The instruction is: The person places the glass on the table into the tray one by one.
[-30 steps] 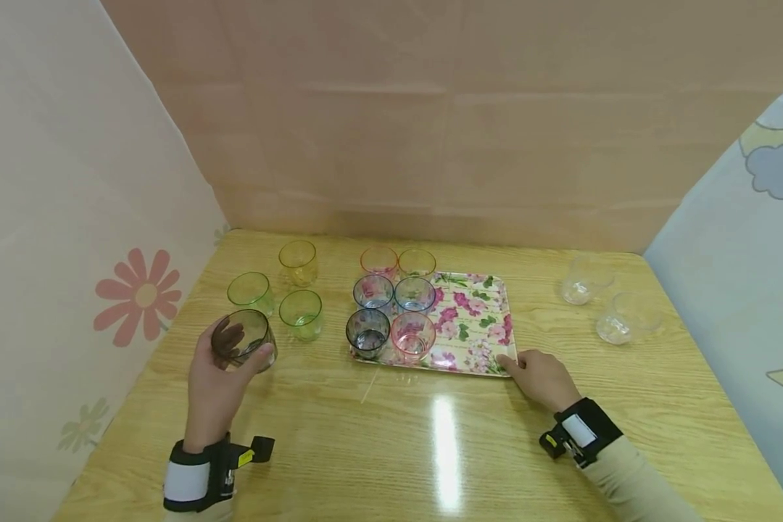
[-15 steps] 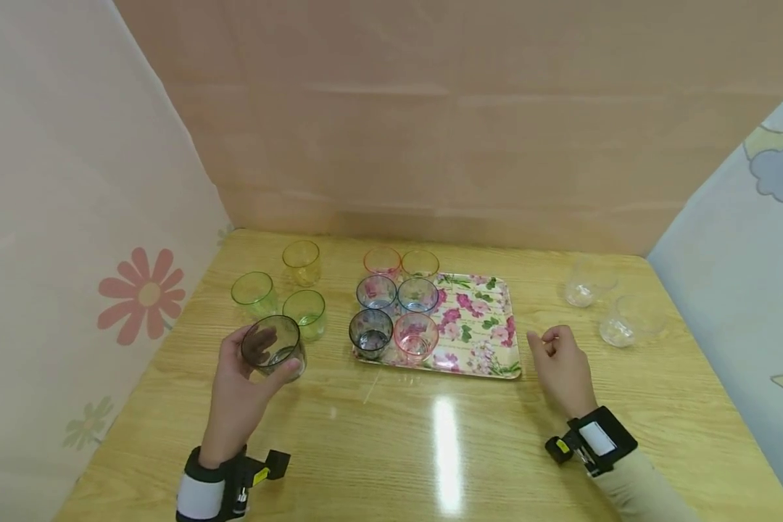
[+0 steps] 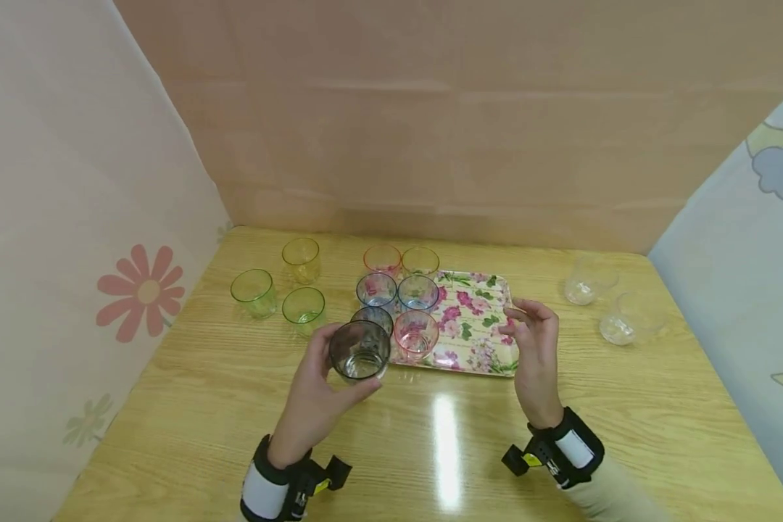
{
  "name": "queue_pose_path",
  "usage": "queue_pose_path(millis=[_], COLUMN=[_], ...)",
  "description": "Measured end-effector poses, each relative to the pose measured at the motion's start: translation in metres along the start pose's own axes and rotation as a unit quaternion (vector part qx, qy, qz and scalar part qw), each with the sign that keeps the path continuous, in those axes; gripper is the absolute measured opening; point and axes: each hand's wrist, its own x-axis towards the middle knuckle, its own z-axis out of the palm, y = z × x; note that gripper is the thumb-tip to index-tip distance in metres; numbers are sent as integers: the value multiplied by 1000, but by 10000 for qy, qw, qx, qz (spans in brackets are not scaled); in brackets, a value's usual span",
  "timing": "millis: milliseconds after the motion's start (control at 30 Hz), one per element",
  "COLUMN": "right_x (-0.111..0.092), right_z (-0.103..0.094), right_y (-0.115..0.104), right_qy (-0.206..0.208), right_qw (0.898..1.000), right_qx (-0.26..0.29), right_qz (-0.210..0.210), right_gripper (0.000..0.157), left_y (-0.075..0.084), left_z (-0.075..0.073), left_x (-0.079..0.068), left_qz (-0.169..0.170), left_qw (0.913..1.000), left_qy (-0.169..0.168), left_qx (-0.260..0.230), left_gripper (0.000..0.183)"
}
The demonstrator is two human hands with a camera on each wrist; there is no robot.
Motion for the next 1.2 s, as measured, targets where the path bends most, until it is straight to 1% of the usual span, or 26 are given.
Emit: queue_pose_path(millis=[100, 233, 333, 433, 500, 533, 600, 733, 800, 900, 967, 1033, 1133, 1200], right_x=[-9, -17, -22, -28, -32, -34, -37, -40, -41, -42, -43, -44, -45, -46], right_z=[16, 31, 38, 42, 44, 44, 46, 47, 47, 46, 45, 43, 39, 35], right_y=[-7, -14, -18, -21, -24, -25, -26, -28, -28, -29, -28, -28, -28, -29], right_qy=[-566, -1206, -1540, -1841, -2012, -2097, -2246, -2486, -2581, -2702, -2838, -2968, -3161, -3253], right_qw=[9976, 9890, 9826, 9766, 9728, 9707, 9678, 9604, 9561, 9490, 9426, 9369, 9305, 9270], right_qx=[284, 612, 724, 631, 544, 522, 587, 1007, 1215, 1416, 1528, 1581, 1507, 1433], right_qz=[288, 605, 750, 918, 1007, 1047, 977, 754, 669, 800, 878, 953, 1073, 1200], right_gripper=[43, 49, 52, 54, 56, 57, 58, 57, 57, 58, 58, 57, 55, 58], left_y=[4, 8, 9, 9, 8, 8, 8, 9, 9, 9, 8, 6, 1, -1], left_z=[22, 44, 56, 65, 69, 71, 74, 74, 73, 70, 67, 66, 64, 63], left_x=[-3, -6, -7, -9, -11, -12, -14, -15, -14, -13, -13, -12, -12, -12], left_qz=[9, 5, 74, 189, 256, 274, 266, 37, -77, -139, -66, 147, 394, 426], left_qw=[9993, 9974, 9955, 9929, 9914, 9906, 9896, 9894, 9895, 9894, 9897, 9907, 9923, 9926], left_qy=[-331, -656, -838, -1009, -1125, -1180, -1254, -1257, -1194, -1144, -1128, -1098, -982, -923], left_qx=[-162, -312, -437, -597, -622, -631, -653, -726, -807, -880, -874, -786, -640, -671], left_gripper=[79, 81, 80, 82, 84, 85, 87, 90, 86, 76, 71, 69, 67, 66])
